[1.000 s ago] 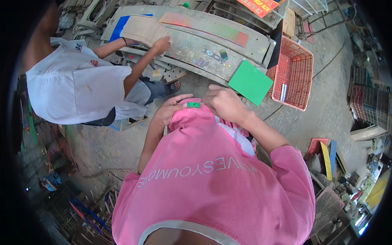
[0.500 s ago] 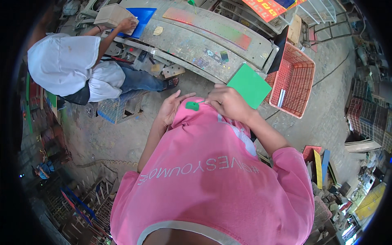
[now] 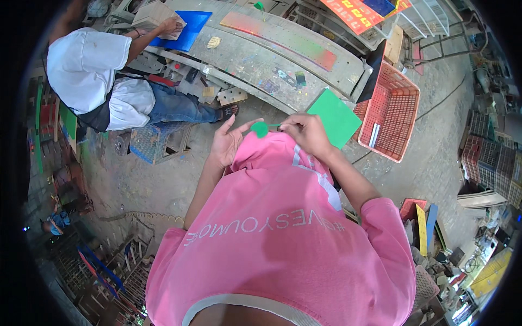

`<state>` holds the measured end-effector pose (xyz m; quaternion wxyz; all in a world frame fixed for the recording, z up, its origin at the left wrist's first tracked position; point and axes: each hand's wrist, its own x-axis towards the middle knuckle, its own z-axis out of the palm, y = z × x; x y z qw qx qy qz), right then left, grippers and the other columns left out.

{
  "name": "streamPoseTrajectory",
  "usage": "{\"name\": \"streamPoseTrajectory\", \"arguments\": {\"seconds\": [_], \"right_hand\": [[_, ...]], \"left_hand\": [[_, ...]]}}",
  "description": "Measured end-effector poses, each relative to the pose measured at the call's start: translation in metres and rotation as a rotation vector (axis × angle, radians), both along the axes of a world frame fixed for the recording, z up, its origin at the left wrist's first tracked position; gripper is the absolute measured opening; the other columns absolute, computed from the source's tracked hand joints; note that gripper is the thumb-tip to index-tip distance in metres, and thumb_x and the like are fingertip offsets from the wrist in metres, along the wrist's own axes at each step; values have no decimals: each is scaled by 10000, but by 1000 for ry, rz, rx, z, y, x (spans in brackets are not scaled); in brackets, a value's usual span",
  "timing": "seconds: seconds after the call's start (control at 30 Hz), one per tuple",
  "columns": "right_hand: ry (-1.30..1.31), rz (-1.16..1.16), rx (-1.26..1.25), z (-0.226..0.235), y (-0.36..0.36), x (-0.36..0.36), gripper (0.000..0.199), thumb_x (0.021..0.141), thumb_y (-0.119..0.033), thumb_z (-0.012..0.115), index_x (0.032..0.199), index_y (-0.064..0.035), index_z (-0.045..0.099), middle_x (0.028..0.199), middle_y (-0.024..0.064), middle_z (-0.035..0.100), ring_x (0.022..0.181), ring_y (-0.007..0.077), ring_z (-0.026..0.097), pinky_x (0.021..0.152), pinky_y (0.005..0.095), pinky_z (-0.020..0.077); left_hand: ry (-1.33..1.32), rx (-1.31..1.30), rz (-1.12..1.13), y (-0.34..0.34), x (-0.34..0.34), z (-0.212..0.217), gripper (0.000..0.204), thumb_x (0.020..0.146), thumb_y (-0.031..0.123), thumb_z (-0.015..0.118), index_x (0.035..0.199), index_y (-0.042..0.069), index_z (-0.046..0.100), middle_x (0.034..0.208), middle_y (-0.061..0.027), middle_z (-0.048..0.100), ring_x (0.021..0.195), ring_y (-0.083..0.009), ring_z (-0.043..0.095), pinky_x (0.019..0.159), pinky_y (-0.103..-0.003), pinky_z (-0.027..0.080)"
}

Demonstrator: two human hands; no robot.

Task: The person sits on the floor and sands a small green wooden piece using a sanding block. They rotate the object to smooth different edges and surfaces.

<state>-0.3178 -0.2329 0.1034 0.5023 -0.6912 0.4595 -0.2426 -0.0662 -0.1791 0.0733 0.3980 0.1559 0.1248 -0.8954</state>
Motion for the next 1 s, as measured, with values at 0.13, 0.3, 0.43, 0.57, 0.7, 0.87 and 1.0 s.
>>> {"name": "streamPoseTrajectory", "arguments": {"seconds": [0.13, 0.3, 0.43, 0.57, 0.7, 0.87, 1.0], "right_hand": [[-136, -49, 209, 2, -8, -11, 98, 871, -48, 633, 903, 32, 679, 710, 72, 639, 642, 84, 587, 610, 243, 470], [-124, 116, 262, 16, 1, 2, 115, 882, -67, 623, 909, 34, 672, 698, 85, 639, 621, 112, 598, 595, 256, 468], [48, 250, 52, 18, -4, 3, 128, 872, -90, 619, 903, 26, 661, 712, 141, 644, 592, 194, 613, 584, 308, 471], [74, 390, -2, 18, -13, -8, 131, 870, -103, 607, 893, 19, 650, 724, 162, 632, 603, 241, 607, 589, 348, 460], [63, 483, 105, 26, -17, -14, 118, 891, -85, 588, 881, 20, 642, 694, 102, 608, 620, 171, 558, 599, 316, 442], [51, 460, 246, 22, -13, -6, 117, 900, -84, 578, 891, 15, 640, 684, 57, 598, 630, 119, 530, 601, 300, 433], [-40, 388, 151, 11, -16, -8, 112, 885, -72, 576, 893, 10, 650, 654, 57, 599, 598, 114, 525, 576, 299, 427]], "left_hand": [[-9, -33, 24, 7, 10, -9, 709, 984, 503, 296, 1433, -42, 231, 1314, -322, 455, 1164, -391, 546, 1001, -480, 441], [17, -37, 4, 2, 5, -7, 724, 980, 508, 298, 1450, -32, 187, 1322, -328, 439, 1187, -402, 523, 1008, -490, 436], [206, -64, 47, 0, 10, -10, 731, 979, 505, 299, 1463, -23, 154, 1300, -328, 459, 1165, -405, 541, 1005, -485, 442], [218, -82, 41, 2, 11, -14, 721, 982, 500, 293, 1457, -28, 173, 1257, -325, 496, 1120, -379, 578, 968, -463, 472], [-22, -100, 43, 3, 13, -6, 710, 984, 501, 299, 1439, -40, 235, 1201, -305, 551, 1075, -338, 611, 932, -434, 501], [75, -67, 47, 3, 4, -1, 730, 983, 498, 297, 1461, -36, 160, 1307, -323, 460, 1185, -372, 534, 1006, -469, 439], [30, -120, 11, 3, 6, -12, 727, 985, 493, 297, 1456, -45, 166, 1305, -319, 465, 1192, -366, 530, 1021, -455, 429]]}}
